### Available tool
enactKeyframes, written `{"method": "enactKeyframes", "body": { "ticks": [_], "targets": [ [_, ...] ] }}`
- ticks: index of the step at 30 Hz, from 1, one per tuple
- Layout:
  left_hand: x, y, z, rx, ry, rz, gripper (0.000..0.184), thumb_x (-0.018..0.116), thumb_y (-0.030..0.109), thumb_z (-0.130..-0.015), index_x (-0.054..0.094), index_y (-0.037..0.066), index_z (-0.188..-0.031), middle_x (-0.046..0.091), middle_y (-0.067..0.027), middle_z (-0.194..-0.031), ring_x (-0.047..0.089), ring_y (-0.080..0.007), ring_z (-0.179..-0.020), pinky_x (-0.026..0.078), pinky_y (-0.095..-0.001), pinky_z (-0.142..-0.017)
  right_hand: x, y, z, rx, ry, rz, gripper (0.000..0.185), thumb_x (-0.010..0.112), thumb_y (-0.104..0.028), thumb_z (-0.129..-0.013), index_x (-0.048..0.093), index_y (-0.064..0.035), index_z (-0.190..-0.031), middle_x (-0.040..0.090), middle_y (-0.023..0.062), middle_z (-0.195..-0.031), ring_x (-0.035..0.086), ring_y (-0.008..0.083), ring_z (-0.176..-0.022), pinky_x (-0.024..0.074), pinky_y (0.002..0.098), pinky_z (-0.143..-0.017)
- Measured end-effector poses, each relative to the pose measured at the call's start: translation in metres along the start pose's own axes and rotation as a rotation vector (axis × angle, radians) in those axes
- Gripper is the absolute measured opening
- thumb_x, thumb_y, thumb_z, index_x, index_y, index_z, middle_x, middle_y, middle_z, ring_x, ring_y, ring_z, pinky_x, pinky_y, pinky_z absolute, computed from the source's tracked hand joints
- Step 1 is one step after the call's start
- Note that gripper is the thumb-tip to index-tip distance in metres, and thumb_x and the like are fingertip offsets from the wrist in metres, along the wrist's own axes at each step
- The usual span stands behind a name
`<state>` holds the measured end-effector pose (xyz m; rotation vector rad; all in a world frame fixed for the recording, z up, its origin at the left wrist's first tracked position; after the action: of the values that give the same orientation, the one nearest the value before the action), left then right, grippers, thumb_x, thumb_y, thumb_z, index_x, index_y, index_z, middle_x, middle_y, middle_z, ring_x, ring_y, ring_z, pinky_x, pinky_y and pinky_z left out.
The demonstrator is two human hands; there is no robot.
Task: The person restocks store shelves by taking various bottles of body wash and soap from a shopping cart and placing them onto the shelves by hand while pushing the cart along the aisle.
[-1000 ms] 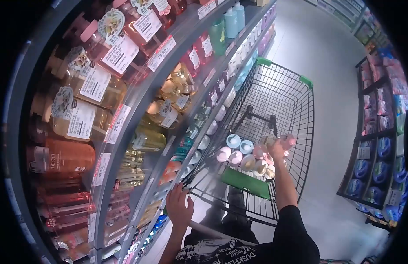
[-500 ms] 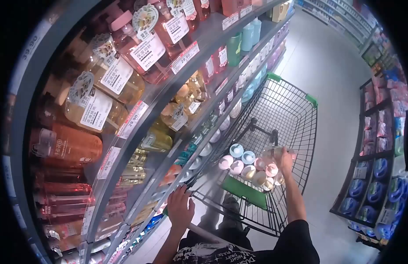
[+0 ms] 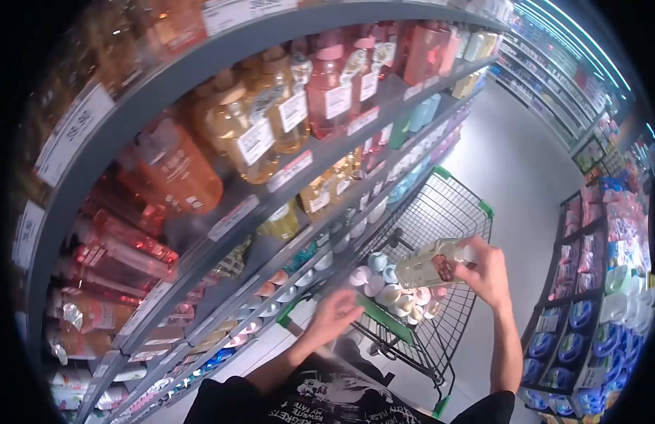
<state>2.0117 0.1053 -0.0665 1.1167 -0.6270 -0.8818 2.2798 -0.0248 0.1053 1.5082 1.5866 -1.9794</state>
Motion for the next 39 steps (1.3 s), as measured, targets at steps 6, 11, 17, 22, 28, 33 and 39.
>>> {"method": "enactKeyframes", "body": {
  "ticks": [6, 11, 17, 22, 28, 33, 39],
  "targets": [
    [0.019, 0.032, 0.021, -0.125, -0.598, 1.099, 0.089, 0.031, 0.072, -0.095, 0.031, 0.0, -0.149, 0.04, -0.0205, -0.15, 0.043, -0.0337, -0.137, 0.037, -0.0495, -0.112, 0.016, -0.151, 0.034, -0.505, -0.032, 0.066, 0.035, 0.077, -0.022, -0.07, 0.063, -0.0023, -0.096, 0.064, 0.0136, -0.08, 0.065, 0.0313, -0.067, 0.0531, 0.0379, -0.059],
    [-0.044, 0.068, 0.04, 0.234, -0.14, 1.115, 0.058, 0.037, 0.051, -0.103, 0.038, 0.008, -0.143, 0.053, -0.0116, -0.134, 0.056, -0.0233, -0.121, 0.047, -0.0416, -0.102, 0.087, -0.208, 0.07, -0.998, -0.197, 0.325, 0.037, 0.073, -0.022, -0.069, 0.063, -0.0093, -0.103, 0.057, 0.0052, -0.087, 0.061, 0.0251, -0.079, 0.0524, 0.0357, -0.065],
    [-0.115, 0.009, 0.036, 0.428, 0.262, 0.738, 0.035, 0.06, 0.018, -0.09, 0.055, 0.006, -0.122, 0.061, -0.0067, -0.119, 0.06, -0.0191, -0.11, 0.049, -0.037, -0.094, 0.169, -0.189, 0.057, -0.931, -0.101, 0.055, 0.041, 0.071, -0.011, -0.077, 0.059, -0.0059, -0.116, 0.058, 0.0165, -0.118, 0.06, 0.0334, -0.107, 0.0525, 0.0407, -0.088],
    [-0.164, -0.061, 0.007, 0.324, 0.428, 0.731, 0.063, 0.042, 0.064, -0.091, 0.056, 0.017, -0.131, 0.061, -0.0064, -0.127, 0.055, -0.029, -0.122, 0.042, -0.0506, -0.102, 0.207, -0.112, 0.077, -0.46, 0.083, -0.226, 0.044, 0.069, -0.006, -0.08, 0.055, -0.0023, -0.123, 0.049, 0.0232, -0.134, 0.055, 0.0403, -0.114, 0.048, 0.0456, -0.095],
    [-0.187, -0.103, -0.031, 0.315, 0.374, 1.375, 0.055, 0.067, 0.042, -0.087, 0.054, 0.007, -0.127, 0.059, -0.0103, -0.124, 0.056, -0.0259, -0.116, 0.048, -0.0406, -0.1, 0.27, -0.028, 0.148, -0.163, -0.043, -0.113, 0.043, 0.071, -0.006, -0.075, 0.059, -0.0032, -0.116, 0.054, 0.0214, -0.128, 0.055, 0.041, -0.113, 0.0475, 0.0452, -0.095],
    [-0.194, -0.1, -0.058, 0.139, 0.149, 2.263, 0.07, 0.067, 0.056, -0.084, 0.055, 0.001, -0.125, 0.06, -0.0144, -0.119, 0.057, -0.0313, -0.115, 0.048, -0.0432, -0.105, 0.287, -0.007, 0.16, -0.115, -0.069, 0.047, 0.037, 0.073, -0.011, -0.072, 0.064, -0.008, -0.108, 0.061, 0.0161, -0.118, 0.06, 0.037, -0.104, 0.0498, 0.0452, -0.089],
    [-0.224, -0.128, -0.088, 0.201, 0.204, 2.177, 0.061, 0.064, 0.053, -0.084, 0.061, -0.002, -0.11, 0.065, -0.0126, -0.106, 0.062, -0.0301, -0.101, 0.05, -0.048, -0.102, 0.293, -0.002, 0.158, -0.095, -0.102, 0.142, 0.027, 0.072, -0.014, -0.073, 0.067, -0.0107, -0.099, 0.064, 0.0103, -0.099, 0.064, 0.0323, -0.09, 0.0522, 0.0435, -0.077]
  ]
}}
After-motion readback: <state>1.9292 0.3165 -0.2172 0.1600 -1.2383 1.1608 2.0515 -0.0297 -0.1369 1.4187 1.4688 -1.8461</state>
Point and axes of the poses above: each hand's wrist, its own z-axis away from the middle knuckle, its own x-axis out of the palm, y = z × x, the point moved 5 cm from there along -z, towards the middle knuckle
